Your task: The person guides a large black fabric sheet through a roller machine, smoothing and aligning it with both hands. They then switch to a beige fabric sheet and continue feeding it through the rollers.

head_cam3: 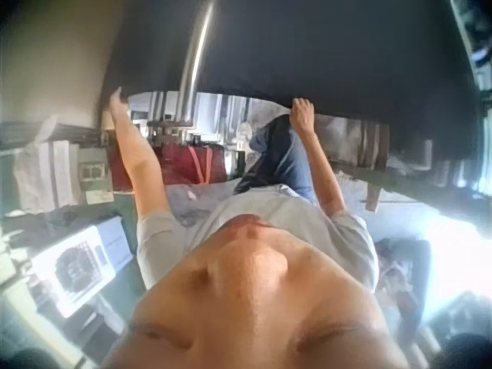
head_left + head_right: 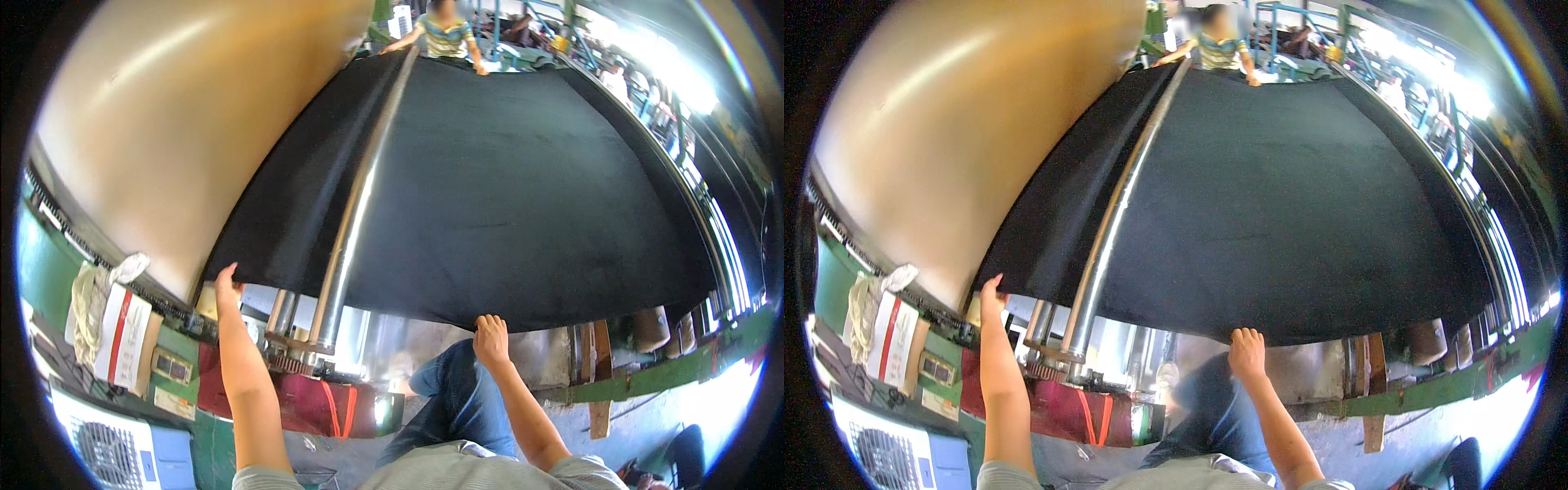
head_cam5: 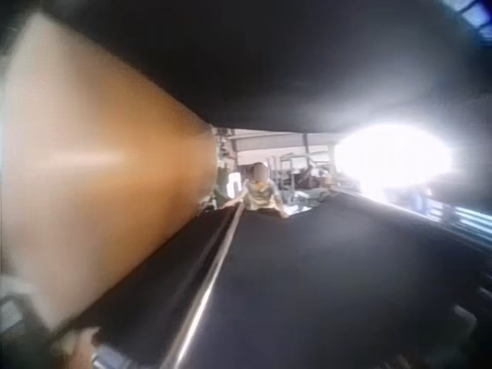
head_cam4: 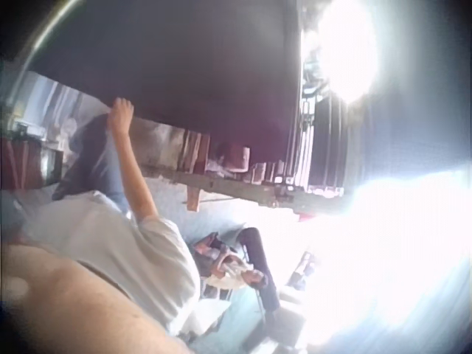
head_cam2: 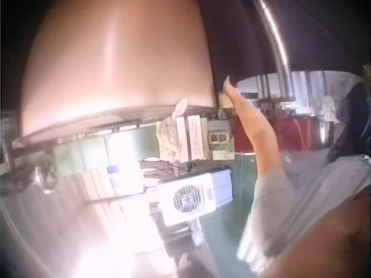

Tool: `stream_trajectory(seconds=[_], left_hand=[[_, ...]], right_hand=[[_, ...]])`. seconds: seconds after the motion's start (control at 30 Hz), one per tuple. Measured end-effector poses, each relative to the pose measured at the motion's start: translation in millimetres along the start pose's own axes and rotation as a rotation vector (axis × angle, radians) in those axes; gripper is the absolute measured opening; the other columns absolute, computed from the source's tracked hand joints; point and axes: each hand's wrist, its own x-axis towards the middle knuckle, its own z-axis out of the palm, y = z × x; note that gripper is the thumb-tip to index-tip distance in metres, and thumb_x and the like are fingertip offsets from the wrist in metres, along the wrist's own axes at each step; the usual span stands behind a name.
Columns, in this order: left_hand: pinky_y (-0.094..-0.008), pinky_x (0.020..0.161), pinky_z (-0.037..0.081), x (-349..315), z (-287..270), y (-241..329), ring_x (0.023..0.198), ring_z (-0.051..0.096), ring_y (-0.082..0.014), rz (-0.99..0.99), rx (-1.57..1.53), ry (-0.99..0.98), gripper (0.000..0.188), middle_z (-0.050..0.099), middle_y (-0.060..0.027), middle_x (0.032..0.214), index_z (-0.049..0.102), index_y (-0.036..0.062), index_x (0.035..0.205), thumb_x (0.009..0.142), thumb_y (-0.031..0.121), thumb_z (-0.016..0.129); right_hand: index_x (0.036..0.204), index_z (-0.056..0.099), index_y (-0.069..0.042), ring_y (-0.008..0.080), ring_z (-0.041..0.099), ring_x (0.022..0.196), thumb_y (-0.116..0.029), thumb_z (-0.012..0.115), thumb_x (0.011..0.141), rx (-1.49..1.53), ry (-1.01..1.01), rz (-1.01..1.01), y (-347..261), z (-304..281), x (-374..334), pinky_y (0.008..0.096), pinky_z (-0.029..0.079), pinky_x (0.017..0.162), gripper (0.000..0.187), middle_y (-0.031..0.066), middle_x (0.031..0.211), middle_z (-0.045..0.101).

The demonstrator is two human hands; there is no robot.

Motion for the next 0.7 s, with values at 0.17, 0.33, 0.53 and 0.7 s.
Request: stream_trajectory(seconds=[0.17, 0.33, 0.53, 0.7], left_hand=[[-0.0356, 0.049, 0.040, -24, 40, 22, 0.066, 0.052, -0.0207, -0.173, -0.114, 0.405, 0.020, 0.061, -0.0091, 0.088, 0.069, 0.0086, 0.091, 0.082, 0.011, 0.051], [-0.0351, 0.047, 0.041, -45, 34, 39, 0.066, 0.051, -0.0239, -0.163, -0.259, 0.627, 0.014, 0.063, -0.0089, 0.091, 0.062, 0.0019, 0.090, 0.078, 0.009, 0.064], [-0.0340, 0.050, 0.045, -45, 47, 31, 0.069, 0.055, -0.0241, -0.131, -0.207, 0.210, 0.011, 0.061, -0.0096, 0.088, 0.065, 0.0092, 0.089, 0.079, 0.010, 0.060], [-0.0315, 0.047, 0.041, -49, 42, 40, 0.068, 0.054, -0.0210, -0.234, -0.145, 0.415, 0.019, 0.061, -0.0072, 0.087, 0.068, 0.0100, 0.083, 0.082, 0.008, 0.049]], right_hand=[[0.082, 0.054, -0.003, 0.0307, 0.051, 0.083, -0.002, 0.055, 0.072, 0.041, -0.002, -0.081, -14, 3, 11, 0.0405, 0.040, 0.076, 0.010, 0.0127, 0.080, 0.054], [0.083, 0.053, -0.002, 0.0318, 0.051, 0.082, -0.001, 0.055, 0.072, 0.098, 0.010, -0.170, -41, 6, 23, 0.0409, 0.040, 0.076, 0.011, 0.0138, 0.081, 0.053], [0.079, 0.051, -0.005, 0.0321, 0.051, 0.080, -0.003, 0.053, 0.072, 0.133, 0.006, -0.262, -69, 18, 36, 0.0428, 0.040, 0.071, 0.008, 0.0132, 0.080, 0.053], [0.080, 0.051, -0.006, 0.0321, 0.050, 0.080, -0.003, 0.053, 0.071, 0.194, -0.002, -0.343, -87, 16, 49, 0.0430, 0.040, 0.072, 0.009, 0.0127, 0.080, 0.052]])
